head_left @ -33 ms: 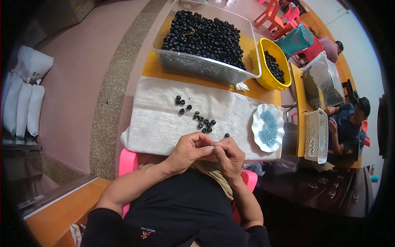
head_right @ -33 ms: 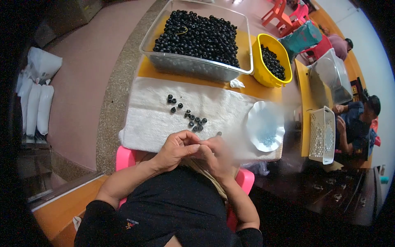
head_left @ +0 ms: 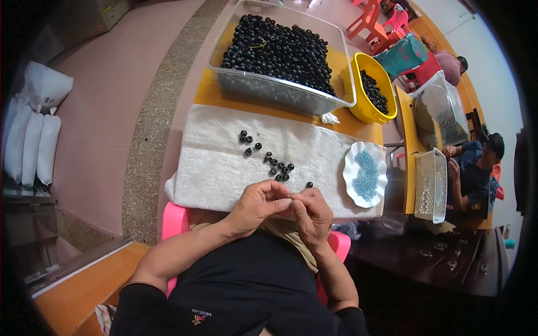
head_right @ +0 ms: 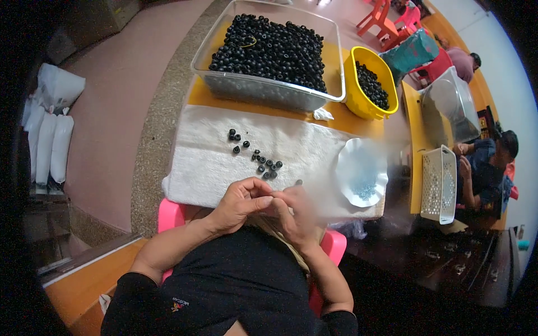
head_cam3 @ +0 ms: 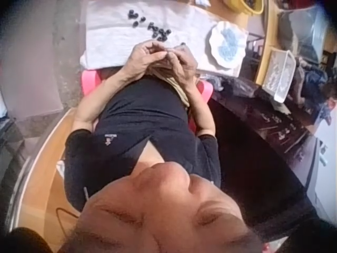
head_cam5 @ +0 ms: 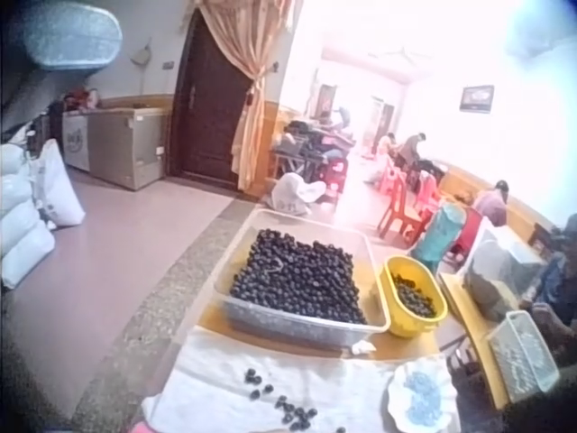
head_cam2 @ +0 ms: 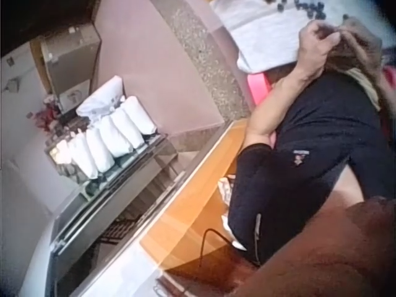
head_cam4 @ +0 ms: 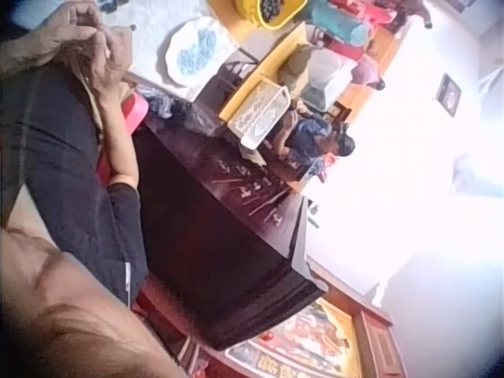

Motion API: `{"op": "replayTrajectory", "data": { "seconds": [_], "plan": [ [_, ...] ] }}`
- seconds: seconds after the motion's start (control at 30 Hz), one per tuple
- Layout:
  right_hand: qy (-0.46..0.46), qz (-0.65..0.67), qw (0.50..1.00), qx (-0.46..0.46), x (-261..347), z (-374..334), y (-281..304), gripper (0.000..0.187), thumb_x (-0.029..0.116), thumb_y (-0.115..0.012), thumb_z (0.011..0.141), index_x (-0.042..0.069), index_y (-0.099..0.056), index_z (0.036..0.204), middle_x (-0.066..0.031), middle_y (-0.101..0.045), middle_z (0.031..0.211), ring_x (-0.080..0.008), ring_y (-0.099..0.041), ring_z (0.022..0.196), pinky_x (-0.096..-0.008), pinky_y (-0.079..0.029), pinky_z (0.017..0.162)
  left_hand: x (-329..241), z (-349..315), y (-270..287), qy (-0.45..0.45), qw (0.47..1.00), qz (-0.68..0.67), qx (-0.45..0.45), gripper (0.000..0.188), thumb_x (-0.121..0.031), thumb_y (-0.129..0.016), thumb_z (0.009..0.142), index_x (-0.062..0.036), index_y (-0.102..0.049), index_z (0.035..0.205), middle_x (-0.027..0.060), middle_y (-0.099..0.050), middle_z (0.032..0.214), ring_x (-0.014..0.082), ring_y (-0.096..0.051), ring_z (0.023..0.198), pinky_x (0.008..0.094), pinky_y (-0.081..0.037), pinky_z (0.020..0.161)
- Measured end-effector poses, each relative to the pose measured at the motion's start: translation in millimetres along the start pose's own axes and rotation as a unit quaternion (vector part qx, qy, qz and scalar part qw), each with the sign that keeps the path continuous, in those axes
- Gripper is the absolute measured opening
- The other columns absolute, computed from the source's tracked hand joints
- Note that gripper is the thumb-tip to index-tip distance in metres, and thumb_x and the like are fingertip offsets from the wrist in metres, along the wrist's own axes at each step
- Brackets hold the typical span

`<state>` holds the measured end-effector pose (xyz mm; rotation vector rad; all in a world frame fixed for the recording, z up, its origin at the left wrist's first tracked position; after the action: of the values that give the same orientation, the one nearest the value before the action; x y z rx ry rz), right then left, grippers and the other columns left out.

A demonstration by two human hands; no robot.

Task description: Sorting small black seeds or beads by hand on a table into different containers.

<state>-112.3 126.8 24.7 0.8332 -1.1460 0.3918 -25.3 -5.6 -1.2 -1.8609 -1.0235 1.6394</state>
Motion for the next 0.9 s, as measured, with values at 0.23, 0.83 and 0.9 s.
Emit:
{"op": "replayTrajectory", "data": {
  "seconds": [0.23,0.83,0.9],
  "plan": [
    [0.196,-0.186,0.962,-0.040,13,-2,-6,0.036,-0.001,-0.066,0.087,0.002,-0.061,0.122,-0.0137,-0.058,0.094,-0.0236,-0.058,0.076,-0.0321,-0.049,0.066,-3,0,3,-0.026,1.000,-0.016,-0.005,0.014,-0.005,-0.066,0.093,-0.0005,-0.061,0.105,0.0055,-0.066,0.096,0.0107,-0.064,0.085,0.0256,-0.055,0.079],
    [0.142,-0.352,0.890,0.251,8,141,-19,0.021,0.009,-0.061,0.082,0.011,-0.072,0.100,-0.0081,-0.067,0.095,-0.0299,-0.063,0.095,-0.0408,-0.052,0.078,-3,-1,3,-0.041,0.999,0.031,-0.011,0.013,-0.008,-0.067,0.092,0.0002,-0.062,0.101,0.0066,-0.067,0.090,0.0125,-0.065,0.083,0.0269,-0.055,0.079],
    [0.140,-0.361,0.880,0.275,9,146,-23,0.023,0.009,-0.060,0.081,0.011,-0.073,0.100,-0.0078,-0.067,0.096,-0.0300,-0.064,0.095,-0.0411,-0.053,0.078,-4,-1,5,-0.042,0.999,0.032,-0.011,0.013,-0.008,-0.068,0.092,0.0002,-0.062,0.101,0.0067,-0.067,0.090,0.0125,-0.065,0.083,0.0267,-0.055,0.079]
  ]
}}
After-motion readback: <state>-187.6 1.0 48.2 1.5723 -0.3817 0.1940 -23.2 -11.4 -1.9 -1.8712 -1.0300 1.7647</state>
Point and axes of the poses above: each hand's wrist, its own z-axis towards the middle knuckle, its own y-axis out of the back of the hand, x = y × z, the point moved 3 cm from there along z, towards the middle knuckle
